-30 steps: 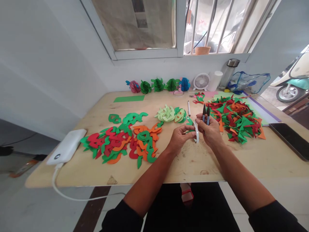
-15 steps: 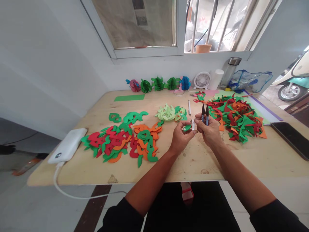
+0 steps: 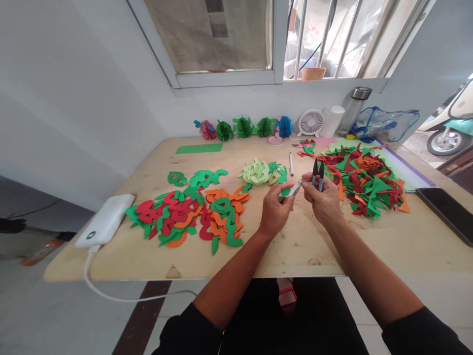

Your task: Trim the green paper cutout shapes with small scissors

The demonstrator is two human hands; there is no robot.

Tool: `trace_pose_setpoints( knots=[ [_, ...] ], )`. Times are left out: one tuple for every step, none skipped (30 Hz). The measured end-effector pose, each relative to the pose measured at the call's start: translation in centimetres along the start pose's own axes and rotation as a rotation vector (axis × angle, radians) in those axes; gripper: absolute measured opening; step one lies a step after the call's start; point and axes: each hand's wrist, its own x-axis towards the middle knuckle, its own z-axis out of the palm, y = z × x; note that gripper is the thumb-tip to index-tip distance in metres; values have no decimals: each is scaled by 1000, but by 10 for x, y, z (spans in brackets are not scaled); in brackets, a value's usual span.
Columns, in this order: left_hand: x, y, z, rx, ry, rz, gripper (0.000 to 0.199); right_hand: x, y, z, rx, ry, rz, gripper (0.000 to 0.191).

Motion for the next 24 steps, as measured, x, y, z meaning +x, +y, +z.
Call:
trace_pose_setpoints(
  knots=[
    [0, 0, 0, 23, -4, 26, 27, 0, -1, 0, -4, 2, -7, 22],
    [0, -1, -1, 48, -8, 54, 26, 0, -1, 1, -12, 8, -15, 21],
    [0, -1, -1, 75, -8, 84, 25, -1, -2, 1, -24, 15, -26, 21],
    [0, -1, -1, 106, -3, 114, 25, -1, -3, 1, -41, 24, -35, 20],
    [0, 0, -2, 140, 8, 143, 24, -1, -4, 1, -62, 35, -43, 20],
    [0, 0, -3, 177, 23, 168, 24, -2, -4, 1, -85, 46, -50, 20],
    [0, 1, -4, 212, 39, 187, 24, -2, -5, 1, -107, 58, -54, 20],
    [0, 2, -5, 240, 52, 200, 24, -2, -5, 1, -130, 68, -58, 20],
    [0, 3, -6, 260, 61, 205, 24, -2, -5, 1, -154, 77, -62, 19],
    [1, 3, -7, 268, 65, 203, 24, -2, -5, 1, -179, 86, -70, 19],
    [1, 3, -8, 268, 66, 199, 24, -2, -5, 1, -210, 94, -79, 19],
    [1, 3, -8, 264, 66, 193, 24, -2, -5, 0, -246, 100, -86, 18],
    [2, 3, -8, 261, 66, 189, 24, -2, -4, 0, -286, 105, -93, 17],
    [2, 3, -8, 261, 67, 186, 25, -2, -4, -1, -325, 109, -99, 17],
    [2, 3, -8, 267, 69, 185, 25, -2, -3, -2, -360, 113, -101, 16],
    [2, 3, -8, 277, 71, 187, 25, -1, -2, -2, -388, 113, -101, 16],
    [2, 3, -8, 289, 74, 189, 25, -1, -1, -3, -406, 112, -99, 15],
    [2, 3, -8, 299, 76, 193, 25, 0, 0, -3, -415, 112, -96, 15],
    [2, 3, -7, 307, 79, 196, 24, 0, 0, -4, -418, 112, -94, 15],
    [2, 3, -7, 311, 82, 199, 24, 0, 1, -4, -418, 112, -93, 15],
    [2, 3, -7, 312, 85, 202, 24, 1, 2, -5, -419, 111, -91, 15],
    [2, 3, -8, 312, 86, 204, 24, 1, 2, -5, -421, 110, -90, 16],
    [2, 3, -8, 313, 88, 205, 24, 1, 2, -5, -423, 110, -90, 16],
    [2, 3, -8, 314, 89, 206, 24, 1, 2, -5, -426, 108, -88, 16]
  ],
)
